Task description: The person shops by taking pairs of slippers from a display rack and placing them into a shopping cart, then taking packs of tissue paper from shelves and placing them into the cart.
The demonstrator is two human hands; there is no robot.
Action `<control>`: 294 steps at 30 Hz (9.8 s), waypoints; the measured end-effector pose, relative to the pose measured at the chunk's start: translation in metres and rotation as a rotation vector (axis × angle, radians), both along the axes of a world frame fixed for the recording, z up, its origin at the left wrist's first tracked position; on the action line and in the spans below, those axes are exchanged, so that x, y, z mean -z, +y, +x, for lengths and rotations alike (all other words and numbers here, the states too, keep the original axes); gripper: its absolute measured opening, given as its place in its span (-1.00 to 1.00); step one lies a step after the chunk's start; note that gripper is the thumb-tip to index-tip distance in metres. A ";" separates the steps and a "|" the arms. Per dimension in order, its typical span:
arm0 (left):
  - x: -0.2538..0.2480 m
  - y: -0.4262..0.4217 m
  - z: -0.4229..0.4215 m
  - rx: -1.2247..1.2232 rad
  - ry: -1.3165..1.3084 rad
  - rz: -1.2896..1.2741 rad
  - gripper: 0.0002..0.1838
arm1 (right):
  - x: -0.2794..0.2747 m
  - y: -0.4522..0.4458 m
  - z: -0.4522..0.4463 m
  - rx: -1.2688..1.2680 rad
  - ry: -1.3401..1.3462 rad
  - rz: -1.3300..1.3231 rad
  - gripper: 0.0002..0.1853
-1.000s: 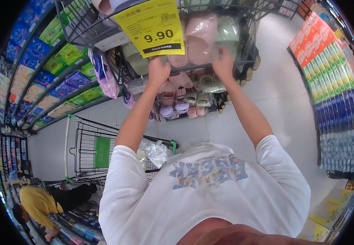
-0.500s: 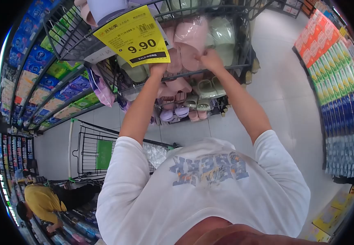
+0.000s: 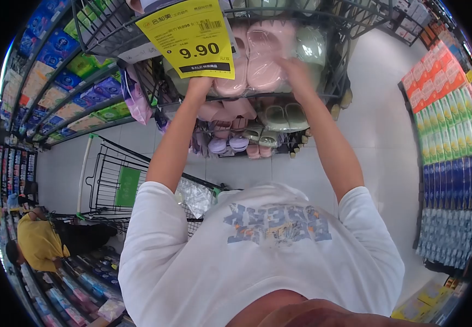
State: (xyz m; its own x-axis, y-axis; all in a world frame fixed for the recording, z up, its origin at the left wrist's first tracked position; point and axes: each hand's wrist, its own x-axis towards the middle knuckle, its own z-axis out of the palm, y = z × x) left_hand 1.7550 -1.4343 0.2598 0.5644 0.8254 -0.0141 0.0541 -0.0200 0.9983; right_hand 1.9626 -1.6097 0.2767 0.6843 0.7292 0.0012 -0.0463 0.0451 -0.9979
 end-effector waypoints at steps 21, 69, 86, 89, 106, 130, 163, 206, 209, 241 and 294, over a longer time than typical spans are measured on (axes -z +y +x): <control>0.141 -0.142 -0.198 0.374 -0.139 -0.562 -0.28 | 0.148 -0.169 -0.162 -0.374 -0.187 -0.489 -0.50; 0.301 -0.202 -0.434 -0.683 0.469 -0.336 -0.66 | 0.295 -0.025 -0.412 -1.000 -0.513 -0.523 -0.61; 0.017 -0.159 -0.057 0.074 -0.088 0.899 -0.72 | 0.063 -0.082 -0.102 0.027 -0.397 -0.034 -0.80; -0.009 -0.146 0.013 0.085 -0.155 1.082 -0.69 | 0.020 -0.088 -0.062 0.379 -0.569 0.048 -0.80; 0.059 -0.045 0.154 0.223 0.516 0.280 -0.42 | 0.052 -0.026 0.112 0.085 -0.420 -0.652 -0.33; -0.023 -0.079 0.113 -0.010 -0.244 -0.239 -0.35 | 0.019 -0.089 0.045 0.288 -0.011 0.394 -0.69; 0.291 -0.296 -0.458 -0.737 -0.239 -1.007 -0.60 | 0.251 -0.030 -0.391 -1.035 -0.200 -0.611 -0.31; 0.375 -0.276 -0.488 -0.269 0.533 -0.790 -0.40 | 0.373 -0.095 -0.254 -0.791 -0.647 -0.973 -0.80; 0.359 -0.272 -0.455 -0.085 0.353 -0.687 -0.39 | 0.387 -0.136 -0.216 -0.789 -0.671 -1.116 -0.68; 0.295 -0.145 -0.467 0.030 1.393 0.162 -0.51 | 0.389 -0.118 -0.241 -0.485 0.160 -0.974 -0.89; 0.409 0.333 -0.845 -1.088 0.874 -0.727 -0.51 | 0.513 0.462 -0.449 -1.572 -1.590 -0.601 -0.83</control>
State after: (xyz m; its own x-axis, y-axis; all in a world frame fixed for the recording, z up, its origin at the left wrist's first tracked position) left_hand 0.9096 -1.1015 -0.1494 -0.6674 0.4857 -0.5645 0.2650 0.8633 0.4295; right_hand 1.5139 -1.1474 -0.2364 -0.5330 0.6287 -0.5662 0.8163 0.5581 -0.1487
